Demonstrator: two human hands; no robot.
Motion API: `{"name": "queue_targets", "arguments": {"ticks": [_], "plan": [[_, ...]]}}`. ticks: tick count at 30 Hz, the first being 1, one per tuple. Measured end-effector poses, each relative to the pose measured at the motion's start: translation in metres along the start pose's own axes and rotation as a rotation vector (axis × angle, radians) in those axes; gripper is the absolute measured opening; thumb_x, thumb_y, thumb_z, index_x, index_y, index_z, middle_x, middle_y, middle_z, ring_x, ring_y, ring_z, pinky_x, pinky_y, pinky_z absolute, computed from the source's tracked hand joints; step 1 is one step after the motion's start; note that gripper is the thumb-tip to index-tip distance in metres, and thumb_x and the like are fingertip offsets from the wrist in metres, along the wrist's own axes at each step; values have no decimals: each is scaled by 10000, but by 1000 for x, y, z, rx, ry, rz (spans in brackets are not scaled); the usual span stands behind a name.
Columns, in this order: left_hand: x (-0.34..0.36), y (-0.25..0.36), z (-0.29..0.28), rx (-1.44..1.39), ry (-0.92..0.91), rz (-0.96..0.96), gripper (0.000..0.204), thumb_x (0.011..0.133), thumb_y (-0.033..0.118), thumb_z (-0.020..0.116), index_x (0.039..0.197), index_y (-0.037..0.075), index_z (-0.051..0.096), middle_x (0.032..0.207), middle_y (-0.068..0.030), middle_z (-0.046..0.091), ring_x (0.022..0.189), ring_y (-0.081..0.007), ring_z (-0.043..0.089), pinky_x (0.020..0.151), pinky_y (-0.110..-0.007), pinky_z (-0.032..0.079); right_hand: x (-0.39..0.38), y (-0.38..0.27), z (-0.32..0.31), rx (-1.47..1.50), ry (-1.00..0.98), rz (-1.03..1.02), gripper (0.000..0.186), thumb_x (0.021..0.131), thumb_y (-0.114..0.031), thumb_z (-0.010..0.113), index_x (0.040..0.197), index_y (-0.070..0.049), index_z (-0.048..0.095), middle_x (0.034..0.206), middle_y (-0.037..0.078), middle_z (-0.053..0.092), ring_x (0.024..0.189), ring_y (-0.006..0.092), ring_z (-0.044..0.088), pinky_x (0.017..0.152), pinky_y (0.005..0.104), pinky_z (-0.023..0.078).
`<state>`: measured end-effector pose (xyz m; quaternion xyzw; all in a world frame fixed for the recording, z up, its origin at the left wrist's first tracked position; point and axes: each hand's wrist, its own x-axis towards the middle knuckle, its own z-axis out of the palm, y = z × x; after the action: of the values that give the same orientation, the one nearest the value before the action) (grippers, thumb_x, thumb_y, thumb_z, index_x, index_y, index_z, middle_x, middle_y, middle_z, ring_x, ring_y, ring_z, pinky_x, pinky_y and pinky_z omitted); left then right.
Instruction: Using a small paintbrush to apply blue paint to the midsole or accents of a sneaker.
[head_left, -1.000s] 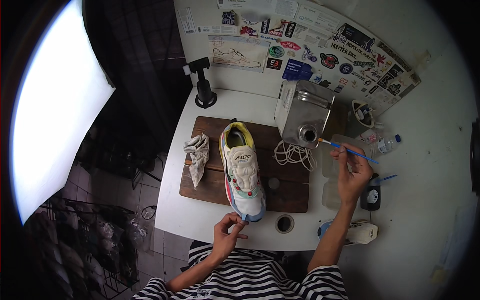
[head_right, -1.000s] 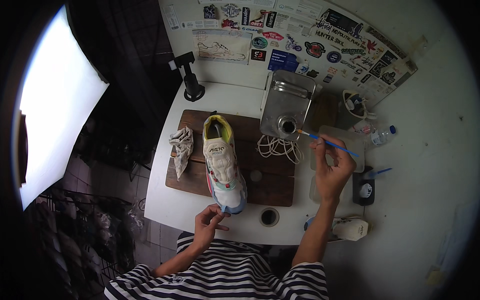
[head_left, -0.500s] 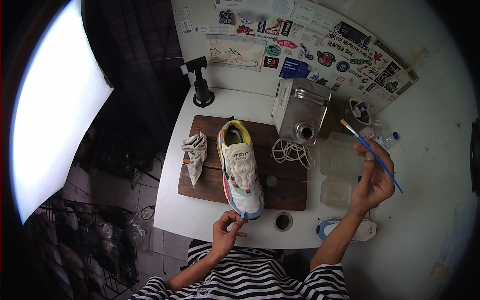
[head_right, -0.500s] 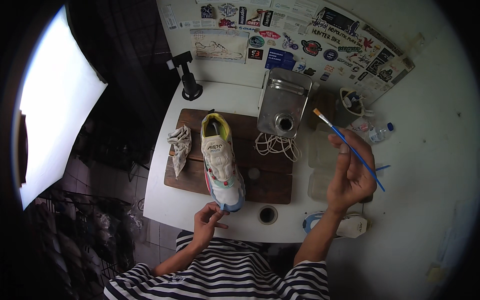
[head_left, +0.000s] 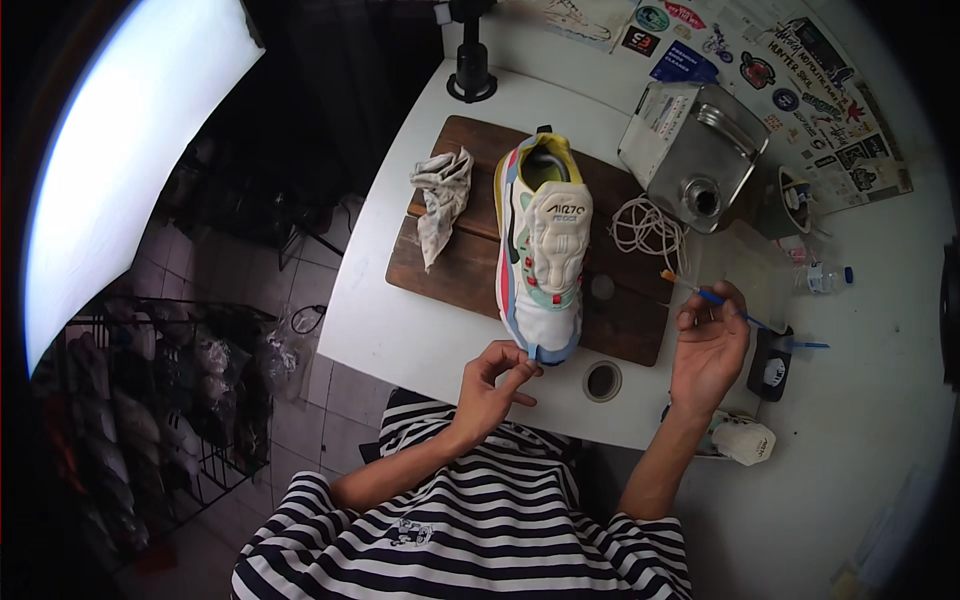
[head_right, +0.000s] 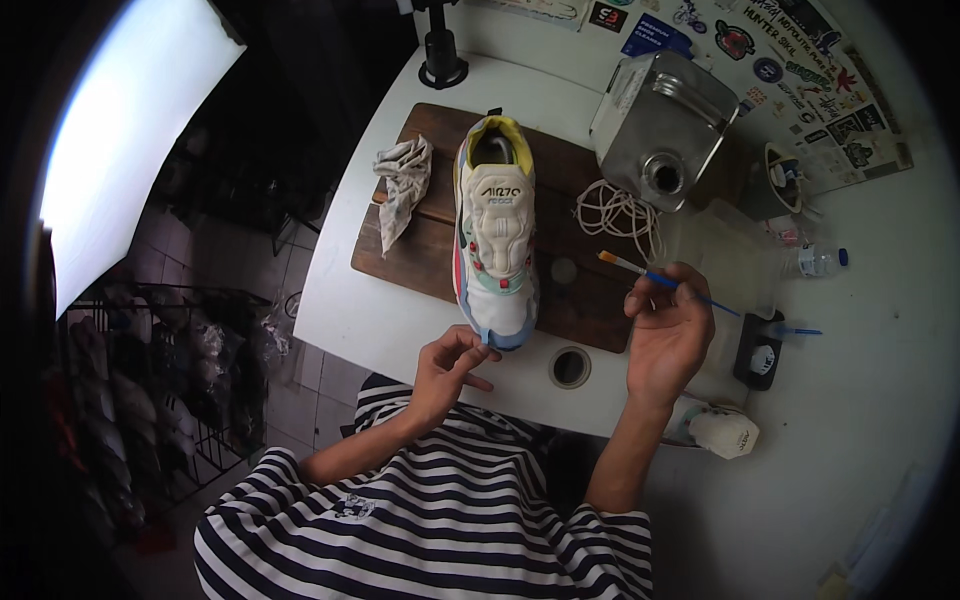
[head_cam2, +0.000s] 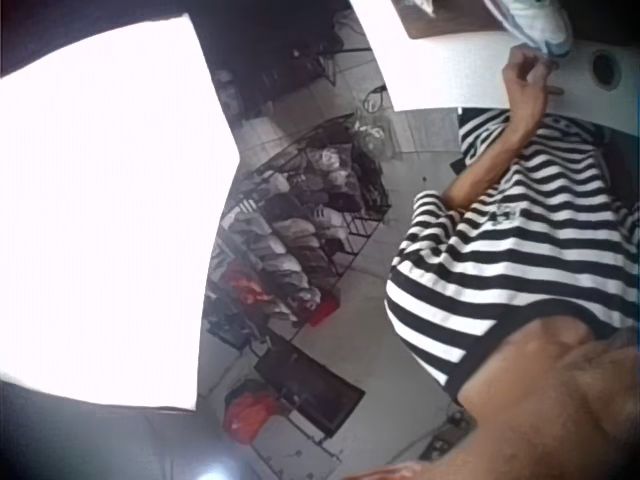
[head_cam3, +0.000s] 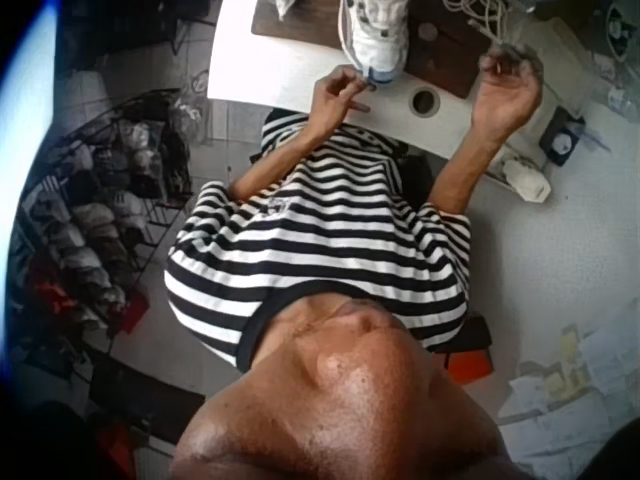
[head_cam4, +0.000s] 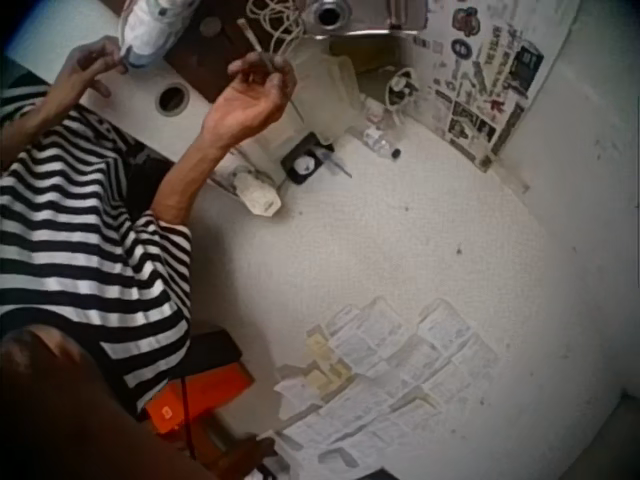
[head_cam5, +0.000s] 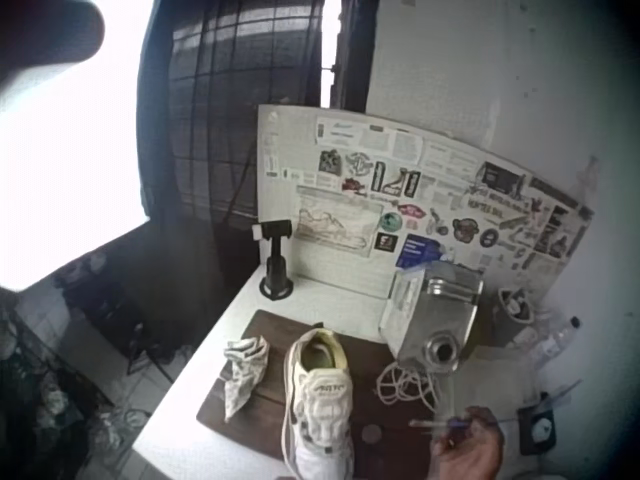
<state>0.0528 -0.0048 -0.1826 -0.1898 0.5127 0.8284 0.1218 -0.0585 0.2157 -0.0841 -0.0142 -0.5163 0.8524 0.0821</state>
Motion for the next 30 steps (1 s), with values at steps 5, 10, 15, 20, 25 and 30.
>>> {"name": "queue_targets", "arguments": {"ticks": [5, 10, 15, 20, 25, 30], "plan": [[2, -8, -2, 37, 22, 16, 122, 1010, 90, 627, 1044, -24, 653, 1173, -86, 602, 1005, -164, 694, 690, -280, 649, -20, 20, 8, 23, -89, 135, 239, 966, -131, 573, 1139, 32, 597, 940, 170, 675, 754, 227, 641, 707, 352, 520], [3, -13, -4, -56, 33, 42, 128, 953, 94, 713, 1005, -17, 679, 1176, -67, 594, 938, -115, 652, 643, -251, 633, -57, 38, 25, -169, -179, -7, 197, 925, 45, 607, 1117, 36, 564, 947, 191, 655, 776, 250, 671, 751, 364, 563], [4, -17, -4, -68, 24, 103, 120, 950, 93, 721, 988, -16, 688, 1178, -59, 586, 911, -112, 648, 637, -236, 616, -87, 59, 30, -341, -214, -178, 161, 939, 18, 586, 1079, 21, 507, 953, 206, 643, 790, 273, 710, 809, 418, 595], [7, -17, -9, -2, -2, 156, 88, 957, 75, 708, 981, -7, 687, 1163, -46, 588, 904, -106, 635, 660, -232, 589, -105, 81, 32, -541, -255, -340, 166, 933, 57, 586, 1087, 52, 523, 964, 211, 652, 834, 261, 711, 1019, 580, 550], [13, -25, -12, 59, -25, 224, 68, 955, 48, 701, 988, -8, 681, 1158, -47, 589, 909, -100, 626, 673, -223, 566, -111, 98, 33, -820, -339, -545, 129, 911, 72, 615, 1033, 65, 574, 970, 197, 659, 846, 271, 711, 960, 579, 587], [12, -21, -15, 82, -36, 285, 65, 947, 41, 705, 984, -7, 681, 1139, -42, 602, 907, -78, 613, 654, -192, 521, -113, 108, 31, -824, -354, -592, 162, 915, 91, 601, 1071, 59, 568, 995, 184, 635, 823, 241, 688, 962, 579, 589]]}}
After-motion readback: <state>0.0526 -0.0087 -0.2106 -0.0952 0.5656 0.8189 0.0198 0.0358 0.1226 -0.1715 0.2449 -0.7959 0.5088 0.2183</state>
